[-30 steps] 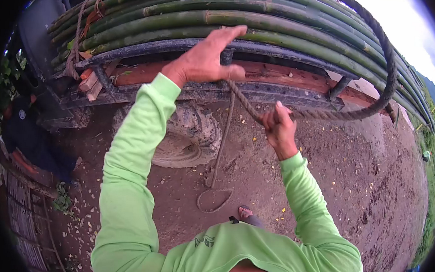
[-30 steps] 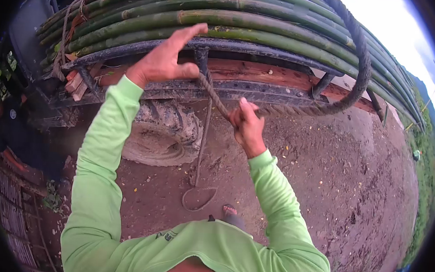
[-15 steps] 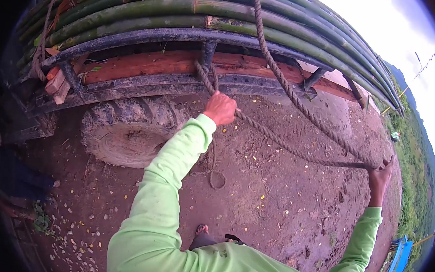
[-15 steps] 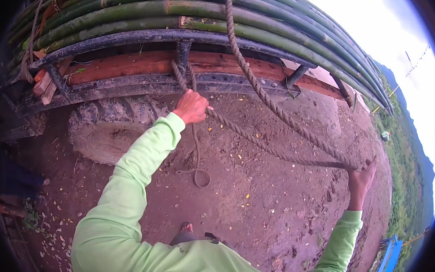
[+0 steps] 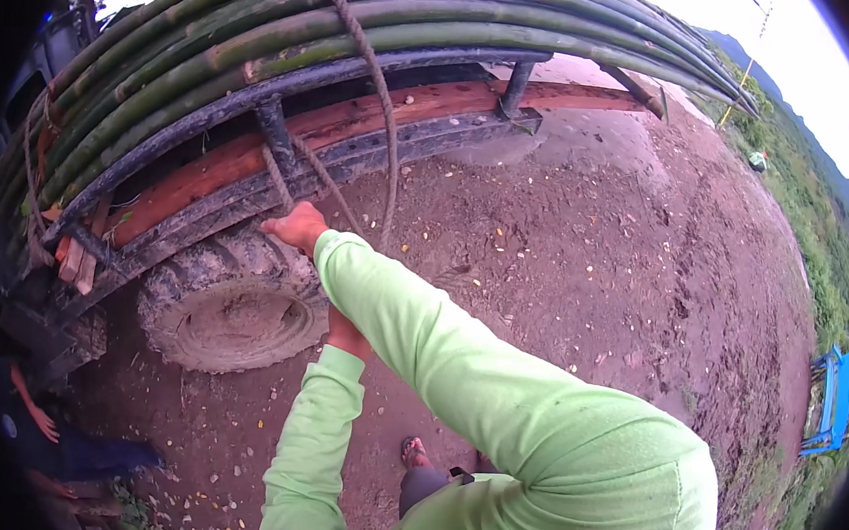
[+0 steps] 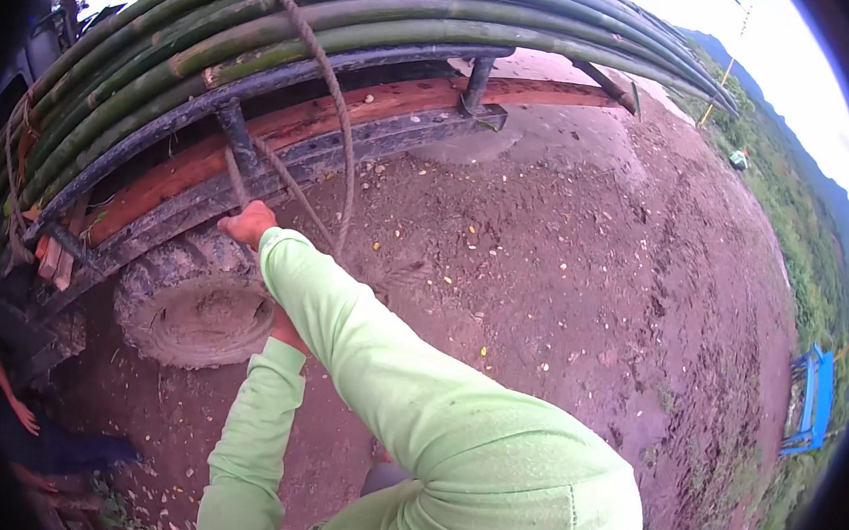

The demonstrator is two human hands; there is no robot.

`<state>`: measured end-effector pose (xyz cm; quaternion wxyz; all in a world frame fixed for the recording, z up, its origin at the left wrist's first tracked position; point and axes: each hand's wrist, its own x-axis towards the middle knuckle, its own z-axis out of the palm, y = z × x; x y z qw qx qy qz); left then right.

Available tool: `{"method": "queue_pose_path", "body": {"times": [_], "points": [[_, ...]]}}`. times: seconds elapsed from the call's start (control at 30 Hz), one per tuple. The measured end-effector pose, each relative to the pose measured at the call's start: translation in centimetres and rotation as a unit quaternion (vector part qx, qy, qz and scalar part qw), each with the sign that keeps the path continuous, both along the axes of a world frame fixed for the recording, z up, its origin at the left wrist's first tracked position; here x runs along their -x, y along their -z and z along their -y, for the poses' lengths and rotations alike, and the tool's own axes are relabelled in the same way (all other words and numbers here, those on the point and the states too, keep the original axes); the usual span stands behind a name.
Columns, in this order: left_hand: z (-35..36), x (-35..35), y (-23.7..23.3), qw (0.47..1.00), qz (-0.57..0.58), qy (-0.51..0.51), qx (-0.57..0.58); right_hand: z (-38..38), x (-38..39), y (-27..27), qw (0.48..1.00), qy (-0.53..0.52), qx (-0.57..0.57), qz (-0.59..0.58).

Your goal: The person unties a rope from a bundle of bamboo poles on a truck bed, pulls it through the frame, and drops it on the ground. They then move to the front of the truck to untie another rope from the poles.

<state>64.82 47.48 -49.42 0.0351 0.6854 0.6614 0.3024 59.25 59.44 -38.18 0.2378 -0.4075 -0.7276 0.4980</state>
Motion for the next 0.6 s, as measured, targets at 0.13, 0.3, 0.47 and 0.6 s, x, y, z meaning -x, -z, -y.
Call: {"method": "queue_pose_path", "body": {"times": [0.13, 0.3, 0.47, 0.6], "points": [[4.3, -6.8, -7.7, 0.96, -0.255, 0.044, 0.108, -4.3, -8.2, -0.8, 0.988, -0.148, -0.048, 0.019], [5.2, -0.6, -4.0, 0.896, 0.401, -0.164, 0.104, 1.0, -31.2, 4.7, 0.964, -0.221, -0.15, -0.021], [-7.1, 4.5, -5.1, 0.658, 0.735, -0.164, 0.001, 10.0, -56.9, 4.9, 0.978, -0.17, -0.043, 0.113], [-12.3, 9.0, -8.3, 0.632, 0.768, -0.092, -0.058, 14.5, -72.1, 9.4, 0.959, -0.022, -0.08, 0.271]]}}
